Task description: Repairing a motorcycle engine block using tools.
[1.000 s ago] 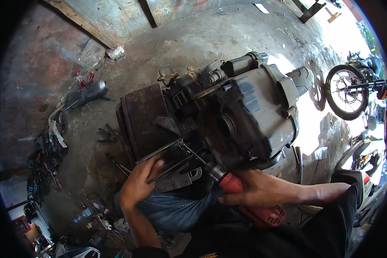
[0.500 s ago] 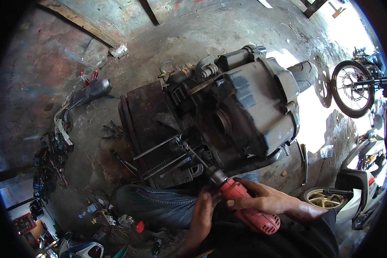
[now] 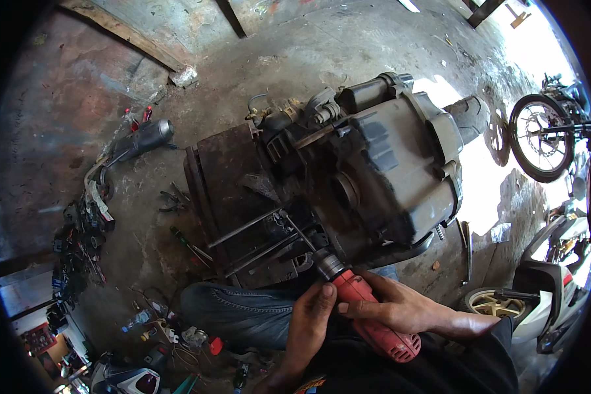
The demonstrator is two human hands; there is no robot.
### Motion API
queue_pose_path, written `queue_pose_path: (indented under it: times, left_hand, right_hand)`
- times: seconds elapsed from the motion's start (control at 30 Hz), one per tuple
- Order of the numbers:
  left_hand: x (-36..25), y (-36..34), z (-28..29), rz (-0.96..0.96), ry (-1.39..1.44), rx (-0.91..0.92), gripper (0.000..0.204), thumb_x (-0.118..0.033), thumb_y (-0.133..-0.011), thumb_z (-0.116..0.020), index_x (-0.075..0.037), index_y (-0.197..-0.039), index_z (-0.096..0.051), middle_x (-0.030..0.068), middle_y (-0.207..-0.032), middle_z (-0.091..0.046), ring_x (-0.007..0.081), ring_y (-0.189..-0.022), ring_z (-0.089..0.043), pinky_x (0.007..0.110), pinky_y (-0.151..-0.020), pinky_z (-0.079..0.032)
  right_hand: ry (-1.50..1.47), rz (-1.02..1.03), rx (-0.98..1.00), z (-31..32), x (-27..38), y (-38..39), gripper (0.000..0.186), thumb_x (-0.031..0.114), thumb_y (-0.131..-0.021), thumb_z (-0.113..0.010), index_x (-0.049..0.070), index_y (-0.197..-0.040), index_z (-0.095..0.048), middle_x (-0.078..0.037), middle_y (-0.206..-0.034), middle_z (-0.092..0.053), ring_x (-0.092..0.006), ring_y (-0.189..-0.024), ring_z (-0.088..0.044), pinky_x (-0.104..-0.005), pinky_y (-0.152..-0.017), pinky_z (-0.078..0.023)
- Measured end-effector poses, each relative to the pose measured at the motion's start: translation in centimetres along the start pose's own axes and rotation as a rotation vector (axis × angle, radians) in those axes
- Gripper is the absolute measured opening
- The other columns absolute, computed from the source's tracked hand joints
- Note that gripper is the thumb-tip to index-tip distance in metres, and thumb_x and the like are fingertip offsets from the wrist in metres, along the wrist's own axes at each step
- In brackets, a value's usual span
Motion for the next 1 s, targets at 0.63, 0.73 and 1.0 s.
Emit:
queue_pose_path:
  times: [0.63,0.73,1.0]
  left_hand:
    - [0.8,-0.1,0.0,-0.06,0.102,-0.068,0.04,-0.034,-0.107,-0.048,0.003,-0.12,-0.057,0.0104,-0.109,-0.065,0.014,-0.099,-0.063,0.028,-0.086,-0.052]
    - [0.7,0.0,0.0,-0.064,0.103,-0.076,0.04,-0.033,-0.107,-0.048,0.003,-0.121,-0.057,0.0102,-0.11,-0.064,0.0139,-0.099,-0.063,0.028,-0.086,-0.051]
    - [0.6,0.1,-0.3,-0.052,0.172,-0.088,0.039,-0.032,-0.107,-0.048,0.003,-0.124,-0.056,0.0112,-0.112,-0.064,0.0153,-0.101,-0.063,0.029,-0.089,-0.051]
  right_hand:
    - [0.126,0.057,-0.02,-0.2,0.4,-0.8,0.09,0.05,-0.091,-0.066,-0.014,-0.144,-0.032,-0.029,-0.108,-0.067,-0.0355,-0.102,-0.067,-0.0413,-0.09,-0.051]
    - [0.135,0.049,-0.015,-0.2,0.3,-0.9,0.09,0.05,-0.09,-0.067,-0.014,-0.144,-0.032,-0.03,-0.109,-0.067,-0.0357,-0.103,-0.068,-0.0415,-0.09,-0.051]
    - [0.149,0.045,0.006,-0.4,0.5,-1.0,0.085,0.049,-0.089,-0.068,-0.011,-0.14,-0.037,-0.029,-0.105,-0.068,-0.0371,-0.101,-0.069,-0.0425,-0.087,-0.052]
Point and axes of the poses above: each hand's wrist, its own y-axis away from the middle knuckle, its own z-axis out of the back of the hand, x = y × z, the point moved 10 cm from there along -y, towards the middle knuckle
